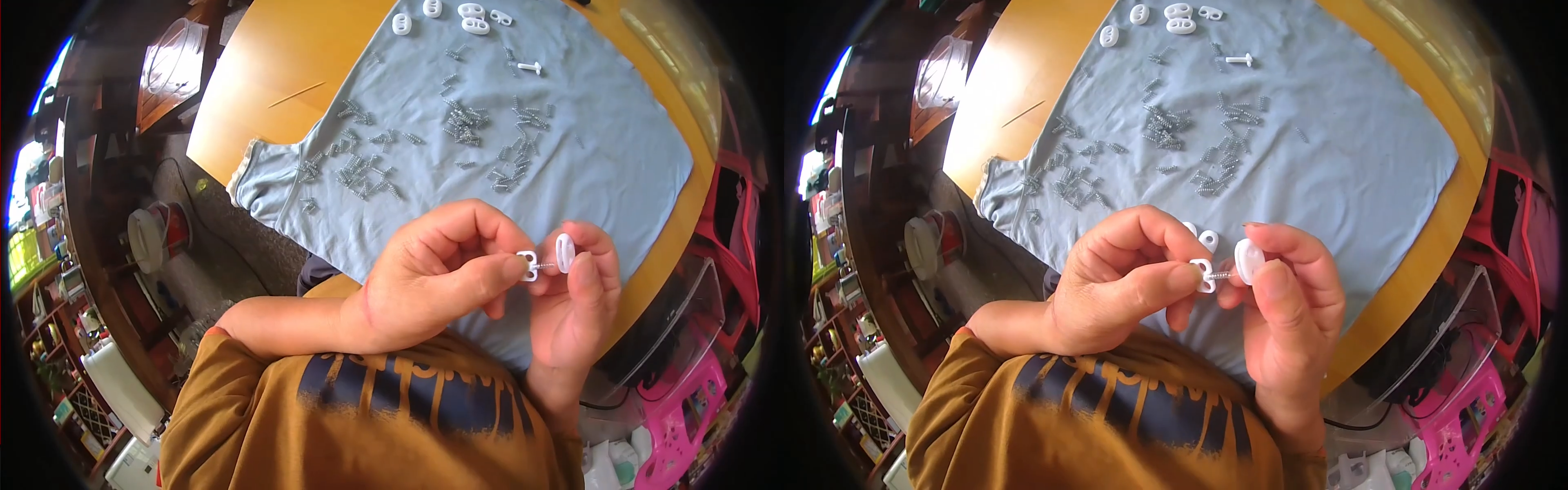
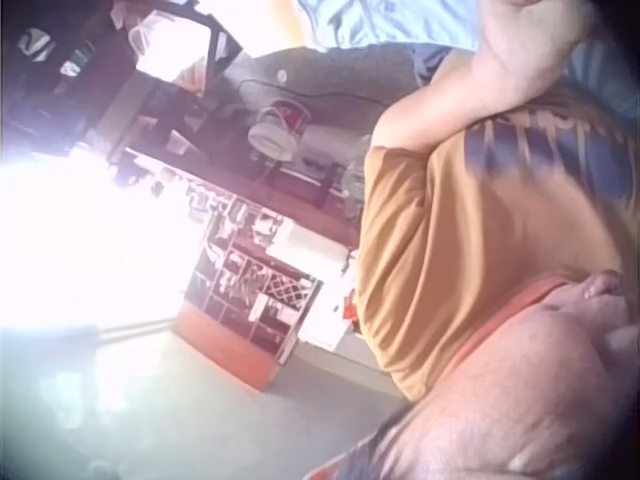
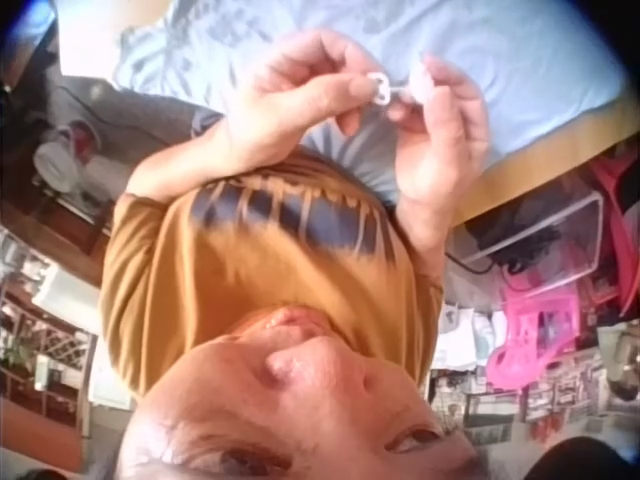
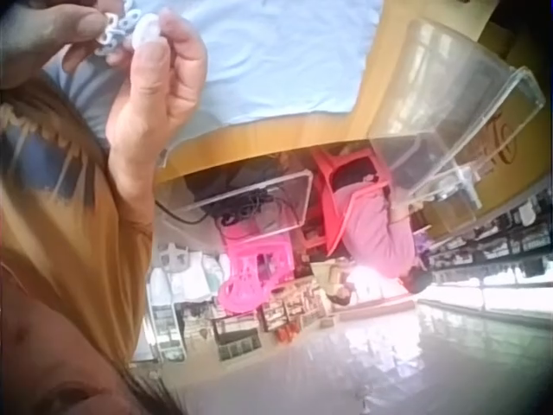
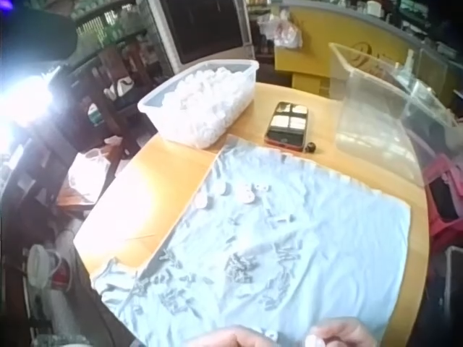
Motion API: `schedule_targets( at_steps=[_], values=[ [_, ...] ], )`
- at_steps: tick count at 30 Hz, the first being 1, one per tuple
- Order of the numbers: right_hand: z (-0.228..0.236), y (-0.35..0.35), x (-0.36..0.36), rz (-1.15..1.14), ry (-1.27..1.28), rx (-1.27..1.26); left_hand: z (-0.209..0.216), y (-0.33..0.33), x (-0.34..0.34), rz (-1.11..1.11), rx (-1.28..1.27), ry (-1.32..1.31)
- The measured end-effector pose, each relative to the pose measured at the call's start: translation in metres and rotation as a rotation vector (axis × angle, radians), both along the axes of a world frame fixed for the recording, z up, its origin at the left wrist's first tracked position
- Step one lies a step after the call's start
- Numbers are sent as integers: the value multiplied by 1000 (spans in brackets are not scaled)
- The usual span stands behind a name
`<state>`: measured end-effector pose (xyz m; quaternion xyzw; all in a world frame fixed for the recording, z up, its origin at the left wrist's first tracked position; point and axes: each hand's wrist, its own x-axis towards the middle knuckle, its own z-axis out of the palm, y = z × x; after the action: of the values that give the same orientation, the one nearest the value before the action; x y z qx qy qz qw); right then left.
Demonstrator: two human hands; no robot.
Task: Assembling small plastic components by inserting metal screws into them by hand.
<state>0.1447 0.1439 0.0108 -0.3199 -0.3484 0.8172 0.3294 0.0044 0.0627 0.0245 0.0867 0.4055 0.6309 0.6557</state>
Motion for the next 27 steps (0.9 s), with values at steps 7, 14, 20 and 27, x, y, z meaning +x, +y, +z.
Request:
schedule_targets(
  at_steps=[7,14,20,27],
  values=[
    [0,0,-1,-23,-40,124,1,1,0,-21,-1,10],
    [-1,-3,-3,-56,-85,214,0,0,0,-19,-5,7],
    [0,0,1,1,4,21,3,1,0,-14,-11,13],
    [1,-4,-4,8,-102,118,-1,-2,0,7,-10,21]
  ],
)
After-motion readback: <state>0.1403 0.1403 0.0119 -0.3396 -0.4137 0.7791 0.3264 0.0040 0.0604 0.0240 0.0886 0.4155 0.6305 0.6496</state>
